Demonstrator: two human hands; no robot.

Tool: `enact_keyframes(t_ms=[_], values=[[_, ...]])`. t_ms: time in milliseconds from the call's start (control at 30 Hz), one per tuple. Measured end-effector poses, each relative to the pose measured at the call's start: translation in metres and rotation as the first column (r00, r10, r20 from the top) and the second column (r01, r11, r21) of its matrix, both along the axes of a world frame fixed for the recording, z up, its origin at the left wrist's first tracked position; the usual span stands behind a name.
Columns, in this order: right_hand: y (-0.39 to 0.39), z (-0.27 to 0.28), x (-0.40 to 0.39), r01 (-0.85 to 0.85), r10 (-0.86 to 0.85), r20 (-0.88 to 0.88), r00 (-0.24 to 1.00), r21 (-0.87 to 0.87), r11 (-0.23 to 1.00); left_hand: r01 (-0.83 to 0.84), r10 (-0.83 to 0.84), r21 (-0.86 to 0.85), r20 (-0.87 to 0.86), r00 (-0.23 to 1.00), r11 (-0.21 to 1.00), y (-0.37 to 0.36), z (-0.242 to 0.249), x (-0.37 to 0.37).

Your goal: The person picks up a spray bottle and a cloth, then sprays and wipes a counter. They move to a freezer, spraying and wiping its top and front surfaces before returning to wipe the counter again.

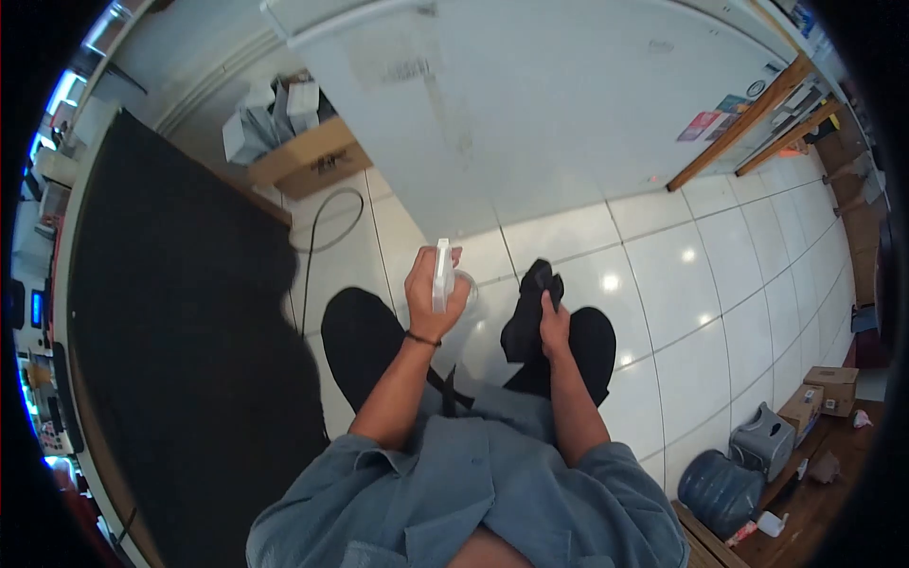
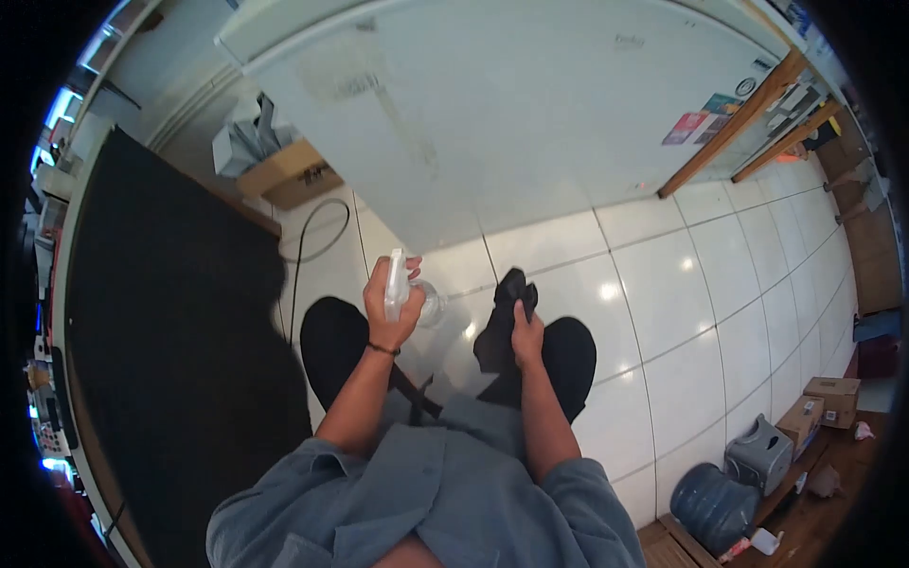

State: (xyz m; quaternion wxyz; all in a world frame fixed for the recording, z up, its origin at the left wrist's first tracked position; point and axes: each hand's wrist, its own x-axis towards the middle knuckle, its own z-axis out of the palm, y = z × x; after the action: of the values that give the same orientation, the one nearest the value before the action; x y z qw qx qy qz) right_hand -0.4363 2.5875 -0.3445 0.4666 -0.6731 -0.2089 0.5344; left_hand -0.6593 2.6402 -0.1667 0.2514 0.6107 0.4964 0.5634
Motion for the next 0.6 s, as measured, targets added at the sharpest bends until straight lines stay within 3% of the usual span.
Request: enact_keyframes(t_ms=[67, 267, 367, 467, 600], values=[[0.003, -0.009, 0.0, -0.025, 0.024, 0.028, 0.999, 0.004, 1.0, 0.033, -0.022, 0.098, -0.113, 0.993, 0.995, 0.005, 0.049, 0.0], [0.005, -0.015, -0.002, -0.035, 0.035, 0.079, 0.996, 0.001, 0.999, 0.074, -0.055, 0.174, -0.112, 0.992, 0.982, 0.017, 0.113, 0.016], [0.001, 0.007, -0.007, 0.026, -0.026, 0.095, 0.995, 0.003, 1.0, 0.105, -0.084, 0.321, -0.078, 0.993, 0.941, 0.028, 0.102, 0.033], [0.0, 0.012, -0.009, 0.113, -0.116, 0.098, 0.988, 0.042, 0.993, 0.154, -0.122, 0.159, -0.192, 0.974, 0.975, 0.031, 0.072, 0.036], [-0.011, -0.003, 0.0, 0.168, -0.173, 0.073, 0.982, 0.068, 0.983, 0.202, -0.19, 0.036, -0.213, 0.958, 0.979, 0.041, 0.001, 0.044]])
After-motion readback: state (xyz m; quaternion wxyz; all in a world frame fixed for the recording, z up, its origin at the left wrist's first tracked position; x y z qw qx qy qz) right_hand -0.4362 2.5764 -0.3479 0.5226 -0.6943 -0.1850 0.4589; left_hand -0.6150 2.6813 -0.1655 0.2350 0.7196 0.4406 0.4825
